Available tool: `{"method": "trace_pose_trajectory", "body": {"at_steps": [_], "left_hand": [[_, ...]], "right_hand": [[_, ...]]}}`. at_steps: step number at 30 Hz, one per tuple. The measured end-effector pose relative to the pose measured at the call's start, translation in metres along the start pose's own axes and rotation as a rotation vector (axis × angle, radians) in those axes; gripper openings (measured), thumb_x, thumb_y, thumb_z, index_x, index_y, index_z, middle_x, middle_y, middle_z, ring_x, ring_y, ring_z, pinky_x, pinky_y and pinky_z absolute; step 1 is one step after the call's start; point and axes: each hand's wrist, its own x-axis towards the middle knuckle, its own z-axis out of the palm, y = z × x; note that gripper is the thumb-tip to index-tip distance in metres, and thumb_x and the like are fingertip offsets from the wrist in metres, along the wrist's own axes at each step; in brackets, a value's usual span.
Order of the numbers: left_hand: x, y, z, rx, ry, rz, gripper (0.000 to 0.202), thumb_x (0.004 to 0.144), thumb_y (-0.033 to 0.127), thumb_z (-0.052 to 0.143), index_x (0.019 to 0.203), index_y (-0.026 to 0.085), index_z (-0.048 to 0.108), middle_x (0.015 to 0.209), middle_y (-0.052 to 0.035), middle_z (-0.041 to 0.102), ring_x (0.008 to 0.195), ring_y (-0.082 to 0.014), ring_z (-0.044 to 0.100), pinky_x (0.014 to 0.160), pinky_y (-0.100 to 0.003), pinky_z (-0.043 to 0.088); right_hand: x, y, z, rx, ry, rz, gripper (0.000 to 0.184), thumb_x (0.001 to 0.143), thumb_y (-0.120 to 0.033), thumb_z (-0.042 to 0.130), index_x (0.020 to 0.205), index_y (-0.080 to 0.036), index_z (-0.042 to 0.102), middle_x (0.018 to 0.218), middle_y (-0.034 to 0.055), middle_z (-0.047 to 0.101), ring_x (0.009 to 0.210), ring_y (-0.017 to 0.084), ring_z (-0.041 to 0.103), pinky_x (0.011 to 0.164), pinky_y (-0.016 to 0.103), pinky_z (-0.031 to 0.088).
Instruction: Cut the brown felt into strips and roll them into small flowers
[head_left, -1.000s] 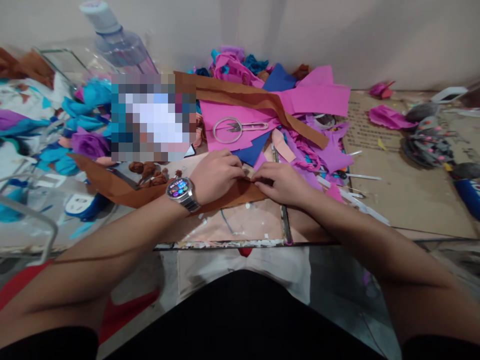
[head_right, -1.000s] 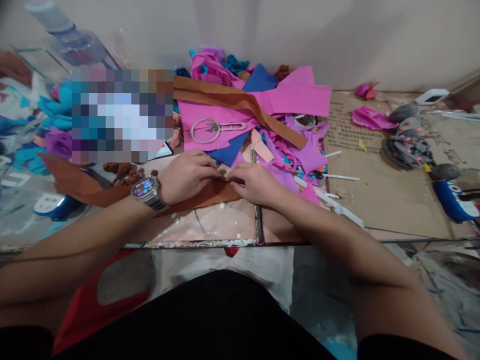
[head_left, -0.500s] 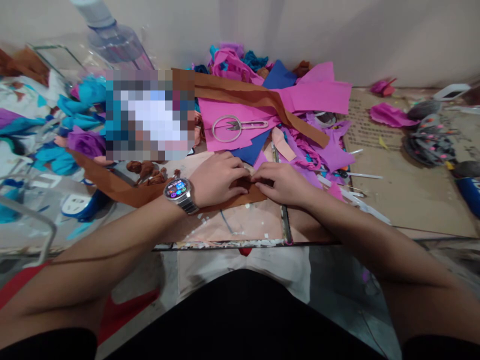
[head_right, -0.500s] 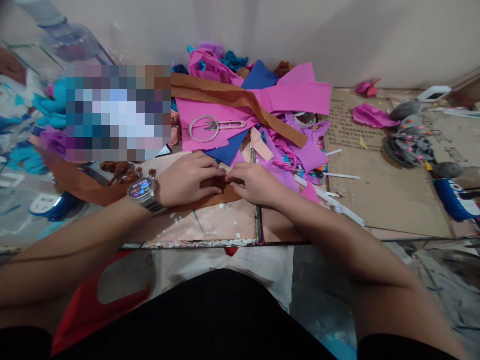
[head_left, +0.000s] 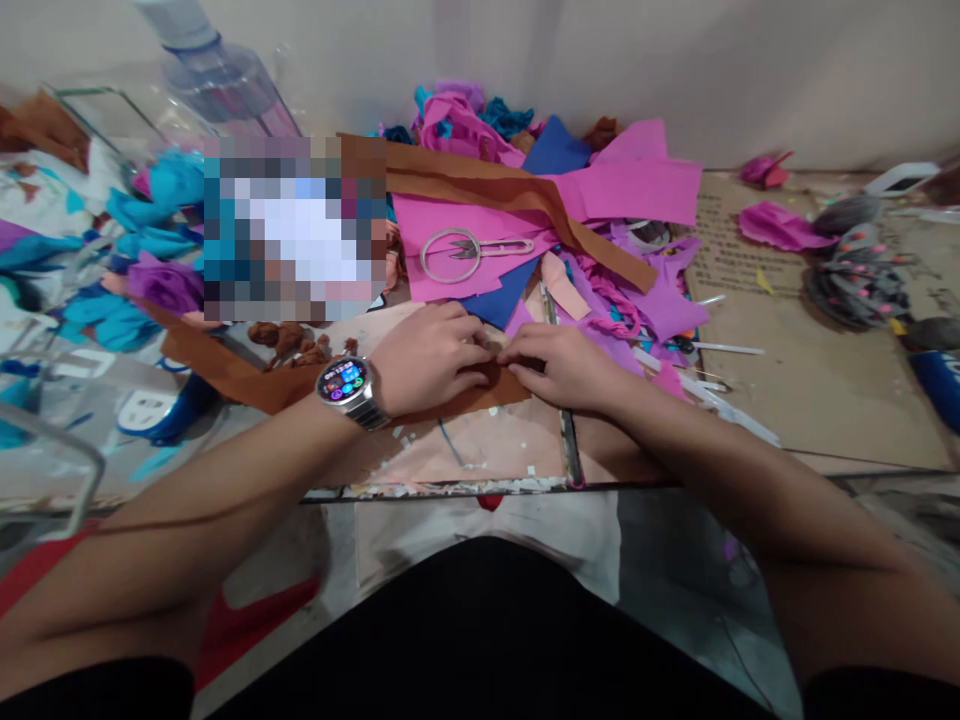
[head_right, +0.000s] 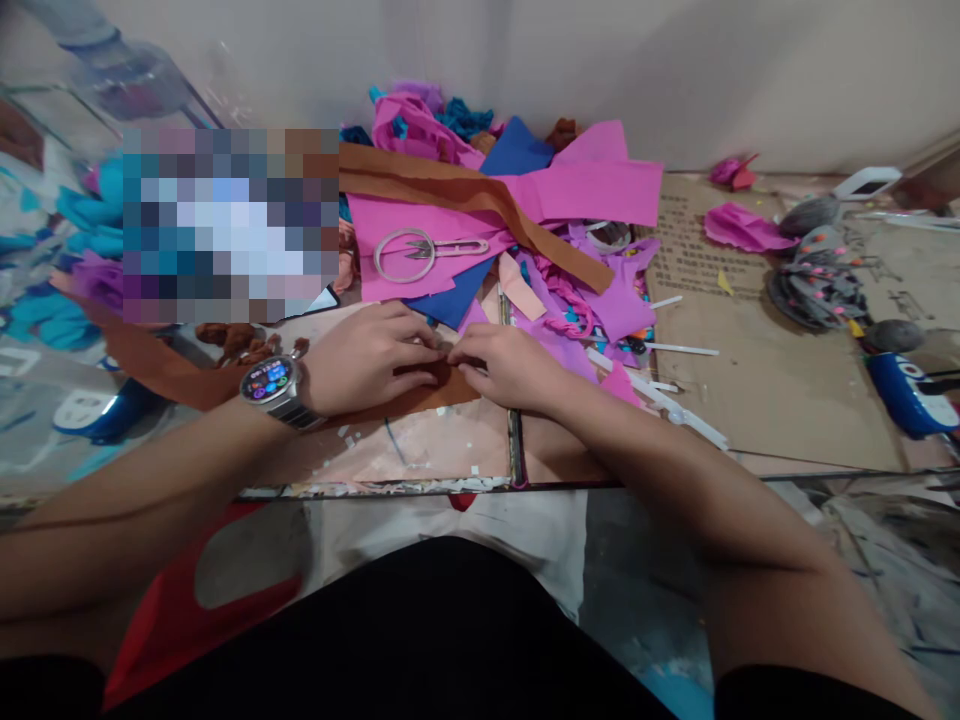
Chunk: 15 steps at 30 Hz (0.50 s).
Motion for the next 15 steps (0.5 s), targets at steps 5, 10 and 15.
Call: {"method": "trace_pose_trajectory", "body": {"at_steps": [5,10,15], "left_hand": [[-0.0007,-0.0011,0.0014,0.011,-0.032,0.003,0.03,0.104,0.04,0.059,0.112,0.022,0.082,0.115,-0.0099,0.076,0.11,-0.0266,0.064,0.099,-0.041,0.048],[-0.0002,0.0008,-0.001,0.007,-0.053,-0.029,0.032,0.104,0.041,0.058,0.112,0.022,0.083,0.116,-0.0109,0.076,0.111,-0.0273,0.064,0.099,-0.043,0.049],[0.0002,0.0017,-0.0013,-0.002,-0.058,-0.044,0.031,0.104,0.04,0.059,0.109,0.022,0.083,0.112,-0.011,0.077,0.11,-0.0275,0.065,0.099,-0.043,0.049]], "right_hand": [[0.0003,0.0001,-0.0003,0.012,-0.011,0.013,0.024,0.098,-0.016,0.058,0.109,-0.02,0.079,0.108,0.009,0.078,0.098,0.022,0.074,0.091,0.036,0.058],[0.0001,-0.0005,-0.0007,0.015,-0.009,0.013,0.024,0.098,-0.017,0.058,0.108,-0.019,0.08,0.107,0.0097,0.078,0.097,0.023,0.074,0.091,0.037,0.059],[0.0005,-0.0017,-0.0011,0.009,-0.014,0.003,0.024,0.097,-0.016,0.059,0.11,-0.021,0.079,0.108,0.0088,0.078,0.099,0.022,0.074,0.093,0.037,0.059]]}}
